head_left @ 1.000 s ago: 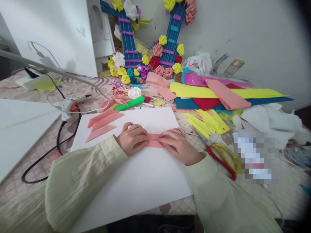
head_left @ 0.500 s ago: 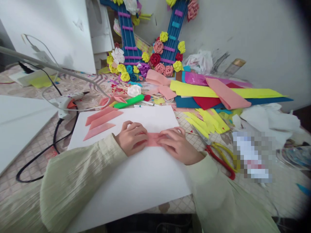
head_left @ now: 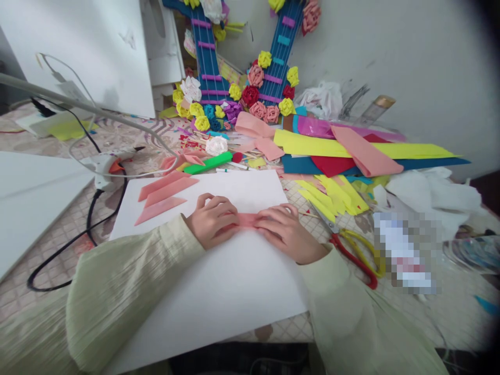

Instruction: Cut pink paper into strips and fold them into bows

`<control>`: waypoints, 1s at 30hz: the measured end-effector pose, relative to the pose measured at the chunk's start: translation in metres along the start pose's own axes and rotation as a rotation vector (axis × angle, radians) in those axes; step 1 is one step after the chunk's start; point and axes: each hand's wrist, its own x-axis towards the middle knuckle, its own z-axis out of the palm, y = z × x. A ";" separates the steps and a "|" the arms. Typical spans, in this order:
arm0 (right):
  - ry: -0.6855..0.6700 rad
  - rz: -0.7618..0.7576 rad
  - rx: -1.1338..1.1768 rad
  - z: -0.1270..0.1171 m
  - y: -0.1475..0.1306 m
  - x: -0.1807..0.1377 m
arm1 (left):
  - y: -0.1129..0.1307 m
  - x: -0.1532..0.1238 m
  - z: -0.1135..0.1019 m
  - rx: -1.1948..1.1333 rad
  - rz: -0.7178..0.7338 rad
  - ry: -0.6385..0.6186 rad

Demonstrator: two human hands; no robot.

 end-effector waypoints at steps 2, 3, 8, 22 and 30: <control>0.004 0.007 0.000 0.000 0.000 0.001 | 0.000 0.000 0.001 0.002 -0.002 -0.002; 0.007 0.012 -0.001 0.000 0.000 0.001 | 0.000 -0.001 0.001 0.005 -0.005 0.004; 0.012 0.010 -0.003 0.001 0.002 0.000 | -0.001 -0.001 0.003 0.002 -0.013 0.034; 0.127 0.097 0.164 0.006 0.002 0.006 | -0.003 0.003 0.000 -0.153 -0.137 -0.002; 0.231 0.182 0.176 0.016 0.004 0.010 | -0.003 0.003 0.001 -0.104 -0.170 -0.033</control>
